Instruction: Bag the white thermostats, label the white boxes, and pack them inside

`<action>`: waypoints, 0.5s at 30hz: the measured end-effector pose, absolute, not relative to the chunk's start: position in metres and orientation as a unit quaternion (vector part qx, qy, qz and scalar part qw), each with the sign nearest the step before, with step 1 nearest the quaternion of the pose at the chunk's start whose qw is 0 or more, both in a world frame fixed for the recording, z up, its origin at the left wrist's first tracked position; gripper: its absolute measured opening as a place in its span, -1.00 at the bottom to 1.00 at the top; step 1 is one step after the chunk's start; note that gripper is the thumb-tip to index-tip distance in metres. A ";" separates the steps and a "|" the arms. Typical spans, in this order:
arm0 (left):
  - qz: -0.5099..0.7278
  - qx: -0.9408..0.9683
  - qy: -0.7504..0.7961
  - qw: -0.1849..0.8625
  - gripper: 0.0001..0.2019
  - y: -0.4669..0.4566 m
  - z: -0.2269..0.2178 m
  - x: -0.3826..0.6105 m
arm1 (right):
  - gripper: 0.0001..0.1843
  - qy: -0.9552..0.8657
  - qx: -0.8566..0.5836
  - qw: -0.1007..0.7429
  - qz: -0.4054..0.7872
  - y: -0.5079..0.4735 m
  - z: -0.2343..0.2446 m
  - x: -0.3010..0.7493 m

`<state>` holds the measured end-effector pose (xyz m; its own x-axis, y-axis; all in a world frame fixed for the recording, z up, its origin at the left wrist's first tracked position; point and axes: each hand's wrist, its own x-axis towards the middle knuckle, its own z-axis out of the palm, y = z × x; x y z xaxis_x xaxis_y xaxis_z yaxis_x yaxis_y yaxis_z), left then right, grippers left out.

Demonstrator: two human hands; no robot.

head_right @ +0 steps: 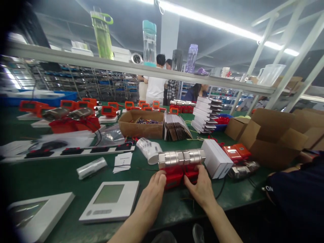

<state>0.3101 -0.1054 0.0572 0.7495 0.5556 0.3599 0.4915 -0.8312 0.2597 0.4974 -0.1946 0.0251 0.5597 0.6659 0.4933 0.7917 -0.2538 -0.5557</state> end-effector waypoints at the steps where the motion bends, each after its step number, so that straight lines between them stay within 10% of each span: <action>1: 0.215 0.932 0.280 0.078 -0.72 -0.106 0.058 0.310 | -0.57 -0.459 -0.790 0.400 -0.080 -0.194 0.025 0.497; 15: 0.216 0.946 0.228 0.080 -0.71 -0.114 0.071 0.282 | -0.39 -0.394 -0.840 0.370 -0.053 -0.197 0.018 0.495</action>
<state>0.2818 -0.1138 0.0709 0.8028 0.4657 0.3722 0.3962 -0.8833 0.2507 0.4950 -0.1971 0.0178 0.6846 0.6219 0.3801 0.7003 -0.4168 -0.5795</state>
